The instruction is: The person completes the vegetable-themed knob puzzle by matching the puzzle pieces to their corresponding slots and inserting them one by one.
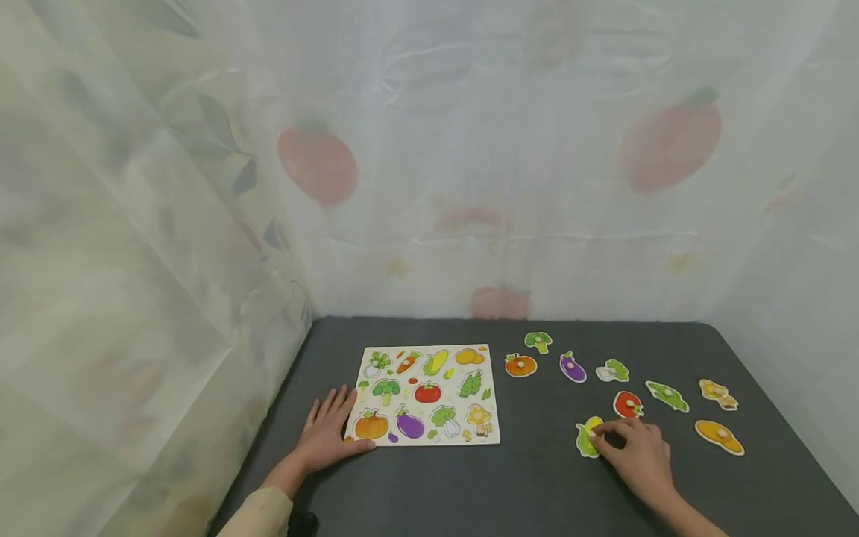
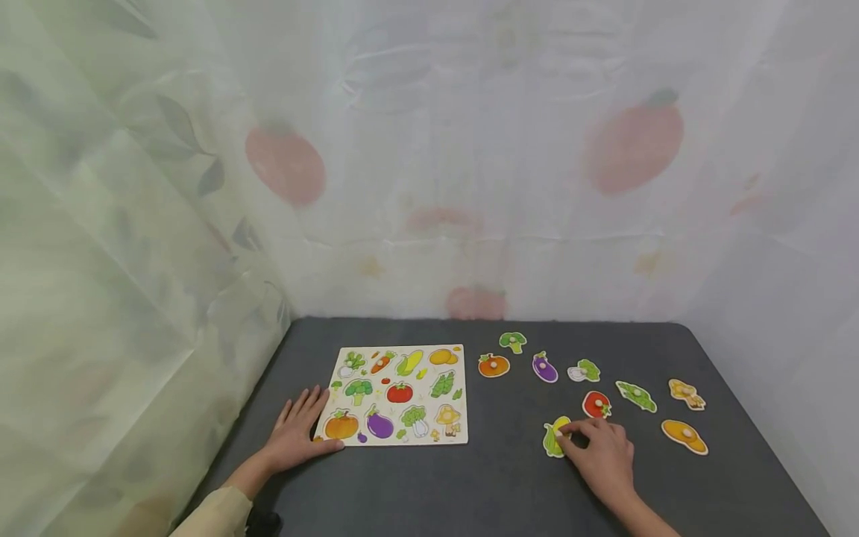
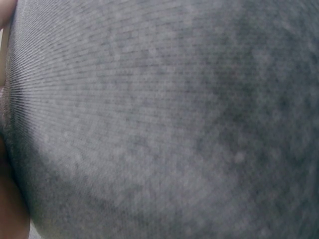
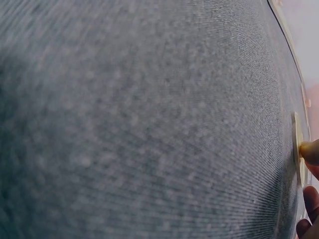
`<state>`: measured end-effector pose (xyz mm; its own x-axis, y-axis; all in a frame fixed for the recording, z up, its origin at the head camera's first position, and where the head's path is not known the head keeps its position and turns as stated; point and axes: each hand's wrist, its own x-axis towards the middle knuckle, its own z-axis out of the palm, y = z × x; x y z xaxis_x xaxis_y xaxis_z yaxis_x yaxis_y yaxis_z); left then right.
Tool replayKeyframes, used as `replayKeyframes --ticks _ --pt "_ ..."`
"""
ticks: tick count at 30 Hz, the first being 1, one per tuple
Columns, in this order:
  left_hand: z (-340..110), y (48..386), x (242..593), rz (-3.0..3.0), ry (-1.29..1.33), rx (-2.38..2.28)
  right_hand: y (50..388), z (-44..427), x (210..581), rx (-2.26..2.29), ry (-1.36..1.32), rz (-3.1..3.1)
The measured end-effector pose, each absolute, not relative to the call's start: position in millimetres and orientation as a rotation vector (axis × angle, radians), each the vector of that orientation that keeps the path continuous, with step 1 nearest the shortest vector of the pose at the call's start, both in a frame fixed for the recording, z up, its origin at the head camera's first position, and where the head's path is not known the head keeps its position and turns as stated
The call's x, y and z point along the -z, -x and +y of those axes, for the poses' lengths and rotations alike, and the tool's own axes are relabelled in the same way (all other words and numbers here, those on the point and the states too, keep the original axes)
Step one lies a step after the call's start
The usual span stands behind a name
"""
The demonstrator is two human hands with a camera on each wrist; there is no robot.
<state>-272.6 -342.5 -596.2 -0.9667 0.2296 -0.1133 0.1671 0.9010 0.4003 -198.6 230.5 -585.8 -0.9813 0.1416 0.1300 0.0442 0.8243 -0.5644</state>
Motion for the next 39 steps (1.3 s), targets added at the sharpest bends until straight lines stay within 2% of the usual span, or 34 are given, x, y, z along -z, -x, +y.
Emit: replayKeyframes --ticks 24,31,39 --pt "-342 273 594 2.898 -0.303 -0.586 203 230 589 -0.783 0.077 -2.797" --pt "-343 272 594 2.901 -0.303 -0.594 220 217 577 -0.844 0.016 -2.68" --pt "-343 273 595 2.897 -0.303 -0.594 250 181 562 -0.966 -0.085 -2.597"
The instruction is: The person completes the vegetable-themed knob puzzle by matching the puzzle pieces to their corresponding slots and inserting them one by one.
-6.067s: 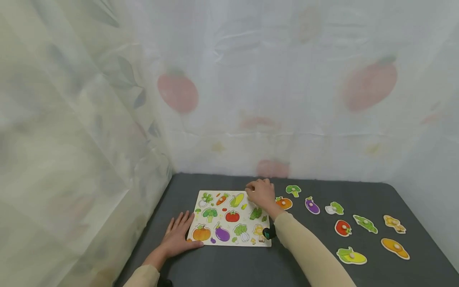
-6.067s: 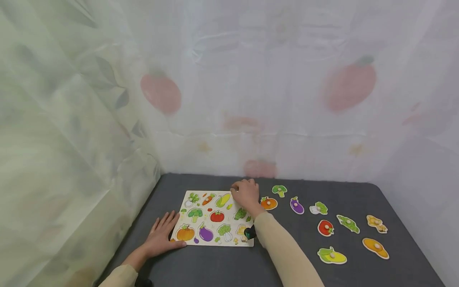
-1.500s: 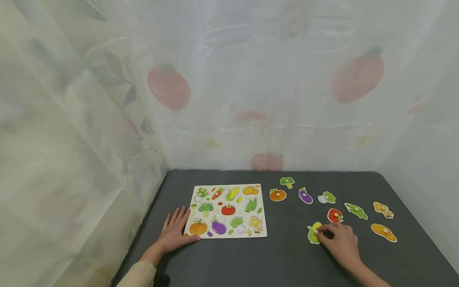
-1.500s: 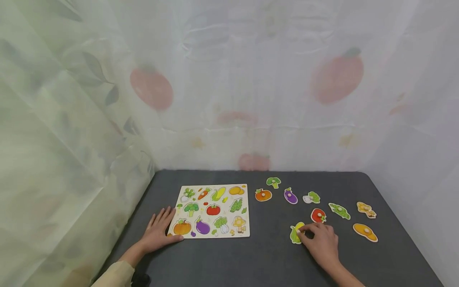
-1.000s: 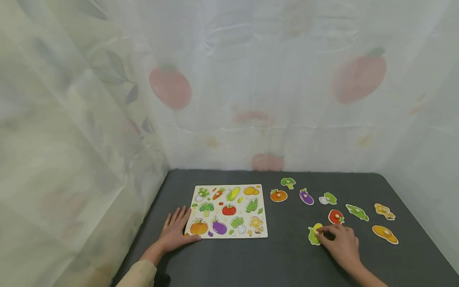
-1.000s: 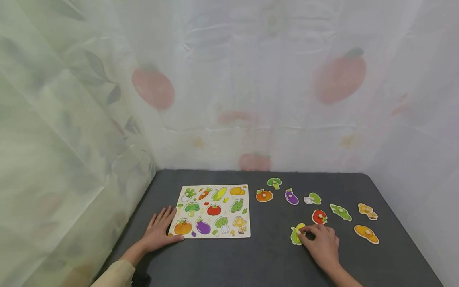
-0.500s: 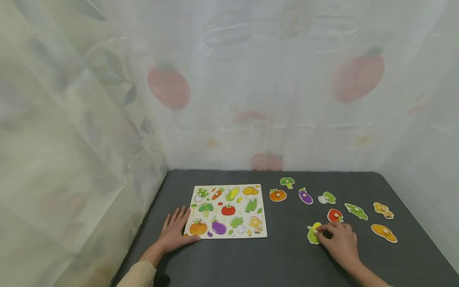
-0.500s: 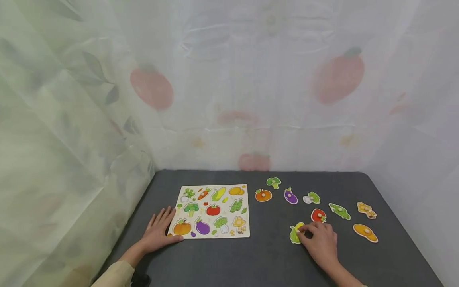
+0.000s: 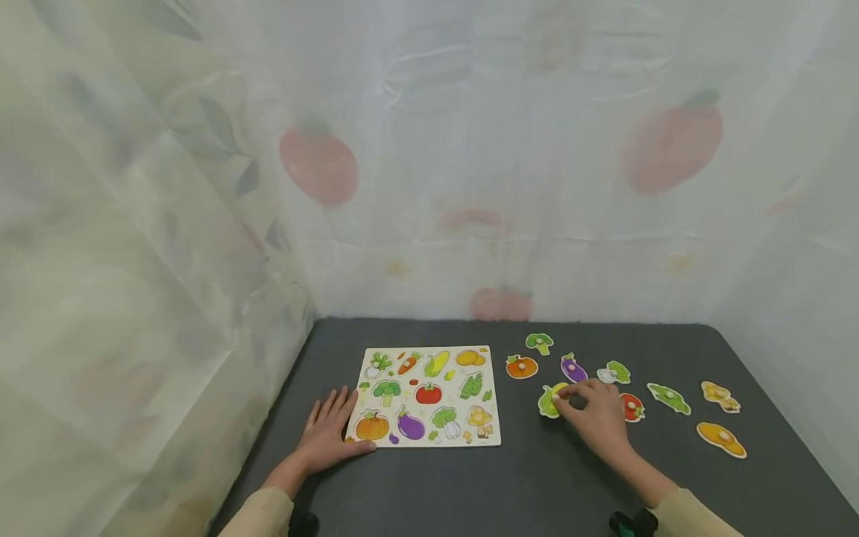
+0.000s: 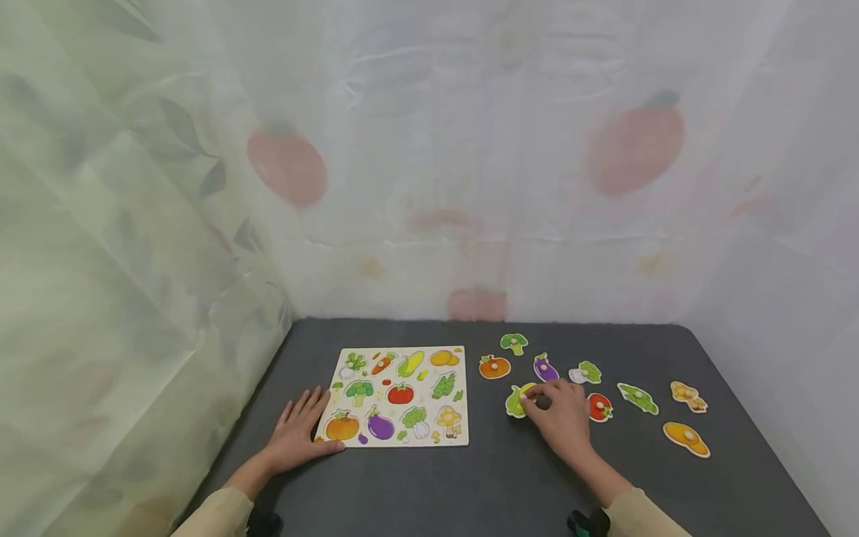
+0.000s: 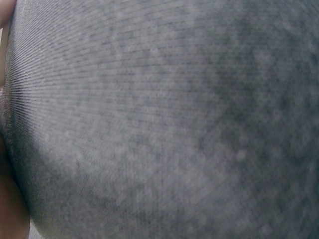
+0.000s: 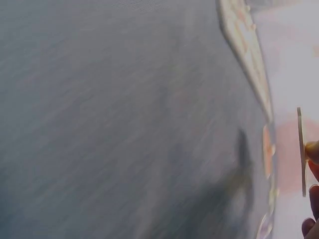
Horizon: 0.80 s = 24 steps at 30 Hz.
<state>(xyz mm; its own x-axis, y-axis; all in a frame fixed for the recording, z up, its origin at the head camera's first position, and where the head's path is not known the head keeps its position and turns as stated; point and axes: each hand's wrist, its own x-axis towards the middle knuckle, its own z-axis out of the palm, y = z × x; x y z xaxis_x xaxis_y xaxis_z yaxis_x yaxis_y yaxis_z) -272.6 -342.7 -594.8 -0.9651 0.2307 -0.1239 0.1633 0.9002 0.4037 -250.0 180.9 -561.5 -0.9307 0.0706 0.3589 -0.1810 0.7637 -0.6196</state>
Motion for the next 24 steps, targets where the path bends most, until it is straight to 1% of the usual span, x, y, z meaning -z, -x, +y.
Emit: replayKeyframes --ticks 11,24 --pt "-343 272 596 2.914 -0.317 -0.588 301 119 544 -1.081 -0.113 -2.591" --pt "-342 271 595 2.917 -0.319 -0.591 343 63 550 -1.159 -0.108 -2.623"
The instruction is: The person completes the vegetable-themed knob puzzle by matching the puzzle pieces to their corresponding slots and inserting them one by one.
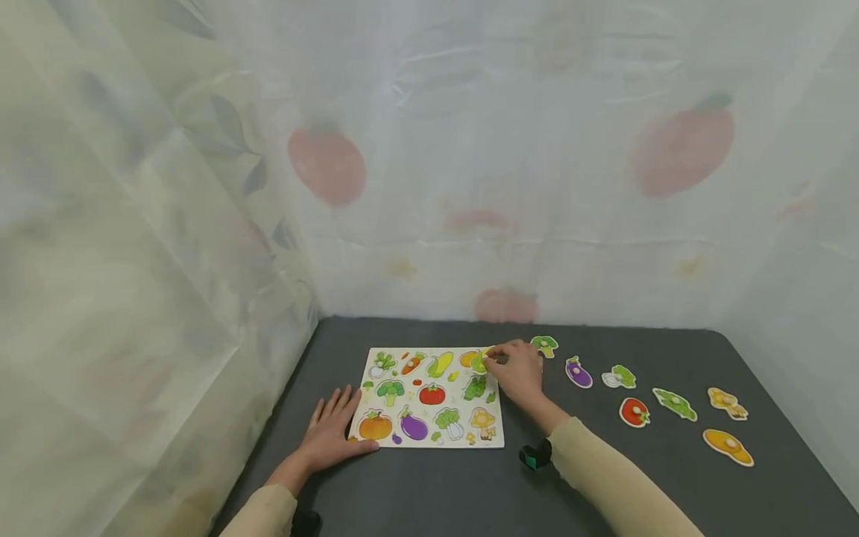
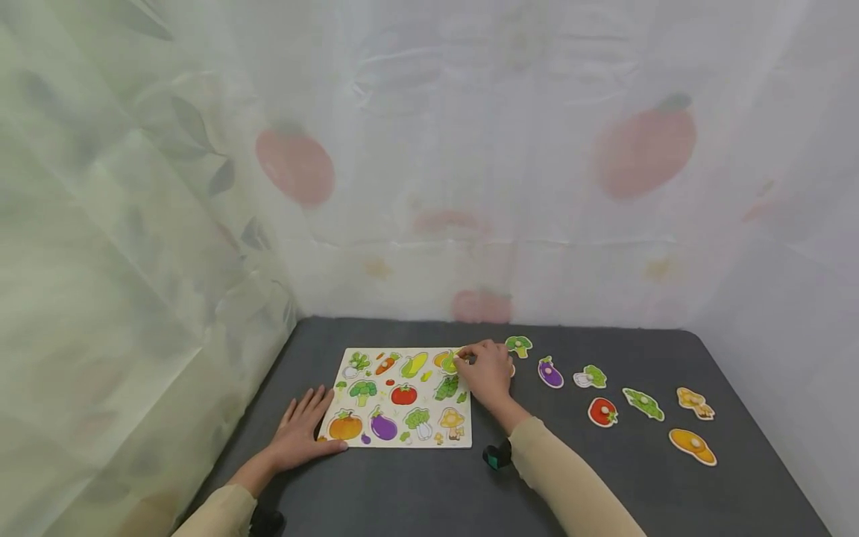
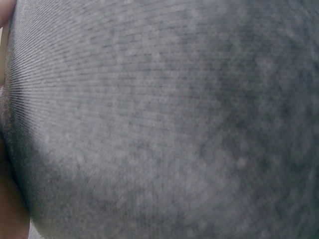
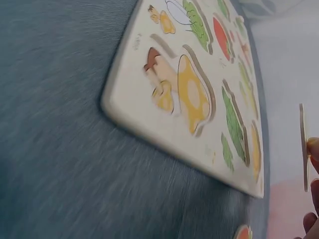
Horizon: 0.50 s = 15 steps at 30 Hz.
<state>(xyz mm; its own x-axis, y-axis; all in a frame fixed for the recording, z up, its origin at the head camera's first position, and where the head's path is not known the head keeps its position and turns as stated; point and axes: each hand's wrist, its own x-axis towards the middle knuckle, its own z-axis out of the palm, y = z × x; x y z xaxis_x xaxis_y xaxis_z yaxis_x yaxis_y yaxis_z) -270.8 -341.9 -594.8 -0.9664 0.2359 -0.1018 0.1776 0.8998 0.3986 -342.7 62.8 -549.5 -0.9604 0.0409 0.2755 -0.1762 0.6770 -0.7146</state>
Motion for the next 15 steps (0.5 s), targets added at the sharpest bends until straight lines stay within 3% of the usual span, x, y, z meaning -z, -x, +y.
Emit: replayKeyframes --ticks 15 --pt "-342 268 594 2.931 -0.338 -0.592 358 12 570 -1.05 -0.135 -2.75"
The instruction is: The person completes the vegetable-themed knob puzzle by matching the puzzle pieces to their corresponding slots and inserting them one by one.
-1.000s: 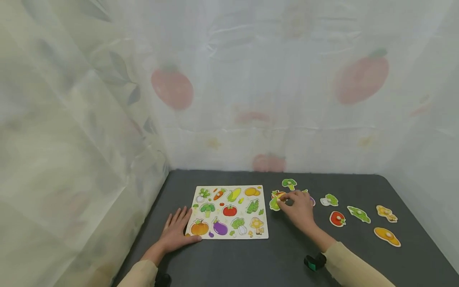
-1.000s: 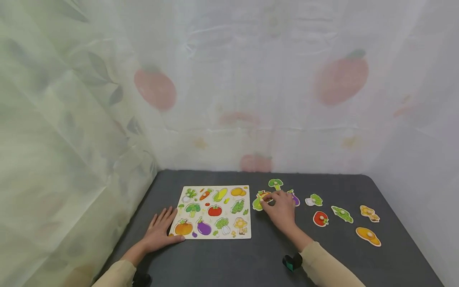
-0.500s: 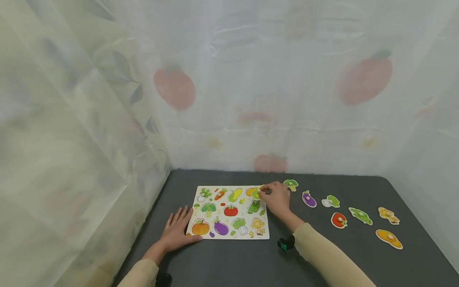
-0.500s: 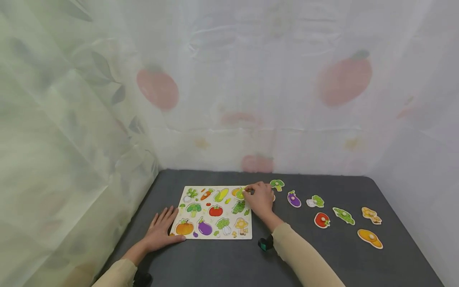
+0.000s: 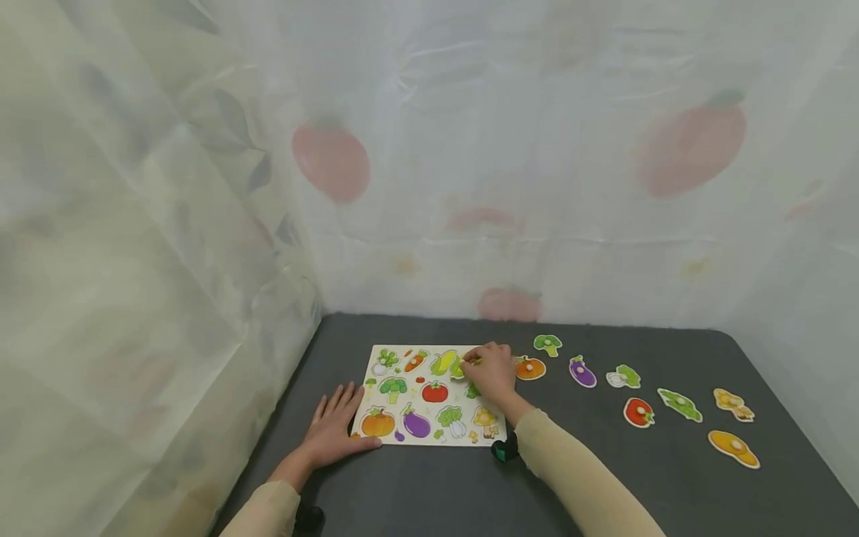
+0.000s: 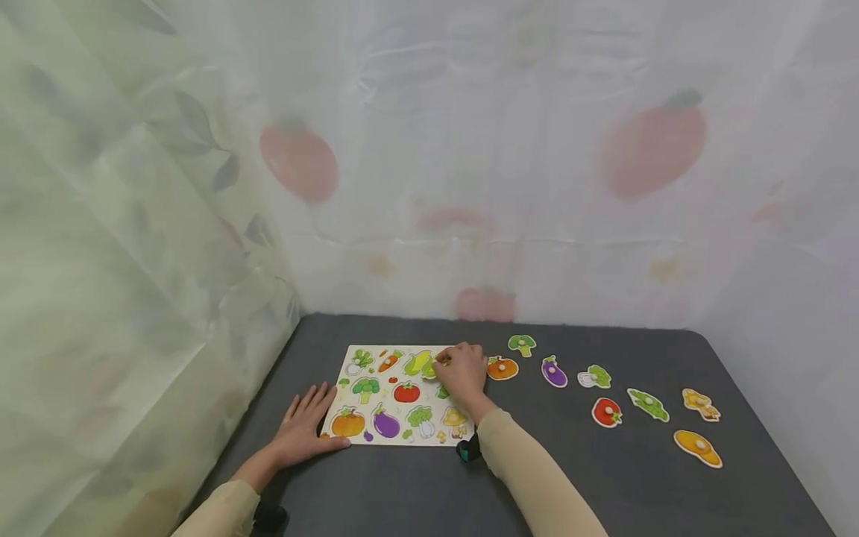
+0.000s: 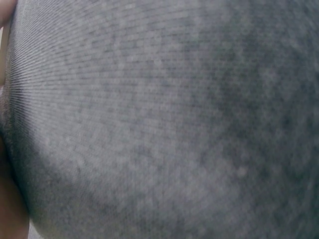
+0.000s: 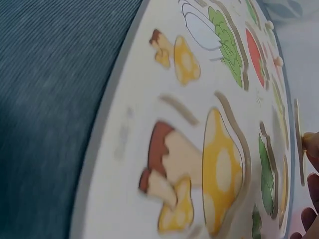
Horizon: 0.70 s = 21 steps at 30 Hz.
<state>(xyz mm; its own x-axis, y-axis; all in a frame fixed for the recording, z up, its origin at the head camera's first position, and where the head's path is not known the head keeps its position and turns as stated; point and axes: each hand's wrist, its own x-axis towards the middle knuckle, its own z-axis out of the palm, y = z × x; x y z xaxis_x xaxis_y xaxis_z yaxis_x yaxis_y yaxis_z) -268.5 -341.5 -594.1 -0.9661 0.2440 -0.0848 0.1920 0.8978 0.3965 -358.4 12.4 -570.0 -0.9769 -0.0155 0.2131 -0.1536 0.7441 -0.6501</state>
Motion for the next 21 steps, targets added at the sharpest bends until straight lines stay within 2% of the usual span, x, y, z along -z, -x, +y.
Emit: replayKeyframes --ticks 21 --pt "-340 267 587 2.923 -0.334 -0.579 375 -27 574 -0.984 -0.138 -2.8"
